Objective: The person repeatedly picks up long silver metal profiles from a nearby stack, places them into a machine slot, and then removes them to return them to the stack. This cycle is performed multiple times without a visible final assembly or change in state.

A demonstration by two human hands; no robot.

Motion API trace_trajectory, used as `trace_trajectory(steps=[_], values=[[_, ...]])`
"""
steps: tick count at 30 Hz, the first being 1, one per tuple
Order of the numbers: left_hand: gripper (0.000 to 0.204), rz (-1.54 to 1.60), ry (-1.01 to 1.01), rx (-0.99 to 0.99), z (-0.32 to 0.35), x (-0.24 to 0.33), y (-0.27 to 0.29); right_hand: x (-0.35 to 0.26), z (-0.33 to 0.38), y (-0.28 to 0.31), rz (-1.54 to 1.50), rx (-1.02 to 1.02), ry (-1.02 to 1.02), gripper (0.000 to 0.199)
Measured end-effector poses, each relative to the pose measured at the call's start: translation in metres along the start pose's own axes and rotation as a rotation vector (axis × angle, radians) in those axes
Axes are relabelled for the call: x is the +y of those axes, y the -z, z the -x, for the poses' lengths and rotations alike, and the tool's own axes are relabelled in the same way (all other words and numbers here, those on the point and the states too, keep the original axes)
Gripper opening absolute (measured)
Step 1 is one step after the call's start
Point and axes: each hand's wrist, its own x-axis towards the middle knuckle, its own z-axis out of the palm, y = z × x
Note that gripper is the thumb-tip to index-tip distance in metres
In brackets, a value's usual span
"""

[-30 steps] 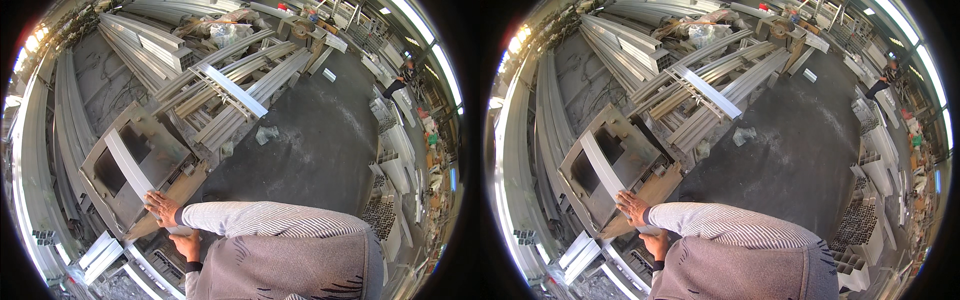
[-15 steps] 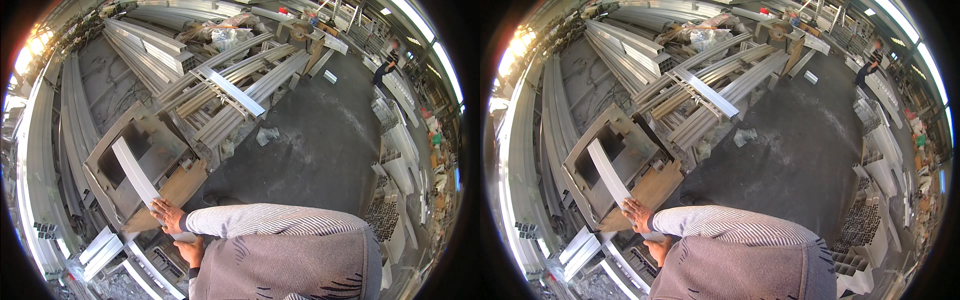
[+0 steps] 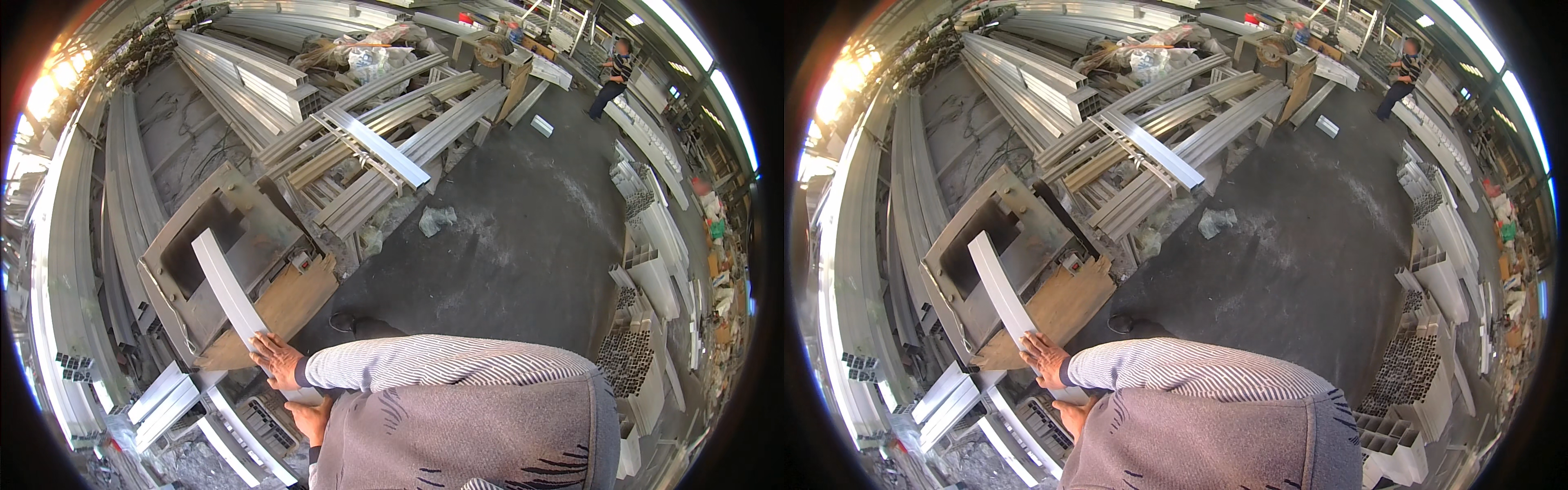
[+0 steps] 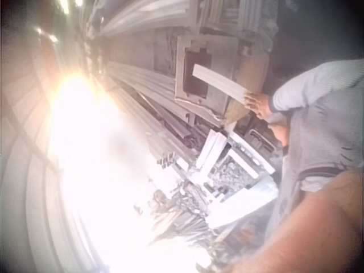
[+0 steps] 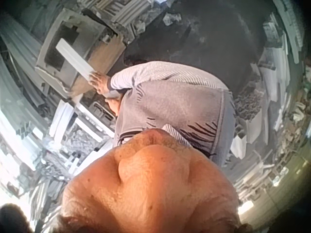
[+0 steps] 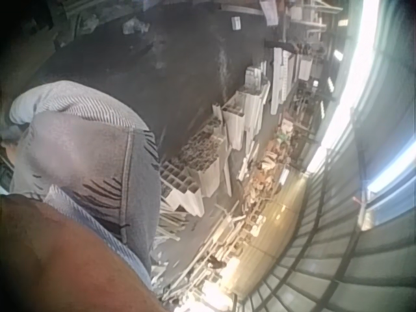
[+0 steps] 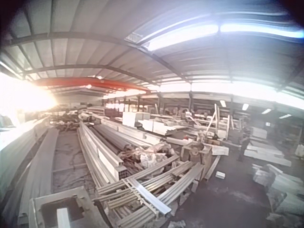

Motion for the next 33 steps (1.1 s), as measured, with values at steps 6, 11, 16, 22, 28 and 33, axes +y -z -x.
trace_trajectory(steps=[6, 11, 16, 22, 28, 33], values=[[0.108, -0.084, -0.067, 0.054, 0.016, -0.034, -0.008, -0.010, 0.017, -0.007, -0.090, -0.020, -0.007, 0.091], [0.112, -0.087, 0.055, 0.018, 0.026, -0.060, -0.008, -0.010, 0.025, -0.011, -0.170, -0.152, 0.022, 0.098], [0.109, -0.101, -0.038, 0.005, 0.040, -0.068, 0.004, 0.003, 0.034, -0.009, -0.244, -0.059, 0.062, 0.091], [0.098, -0.111, -0.068, 0.004, 0.052, -0.051, 0.035, 0.008, 0.035, -0.028, -0.719, 0.227, -0.529, 0.085], [0.074, 0.043, -0.006, -0.087, 0.055, -0.033, 0.051, 0.004, 0.031, -0.056, -1.833, -0.273, -0.758, 0.043], [0.049, 0.521, 0.039, -0.236, 0.048, -0.051, 0.052, -0.010, 0.036, -0.048, -1.548, -0.116, -0.895, 0.049]])
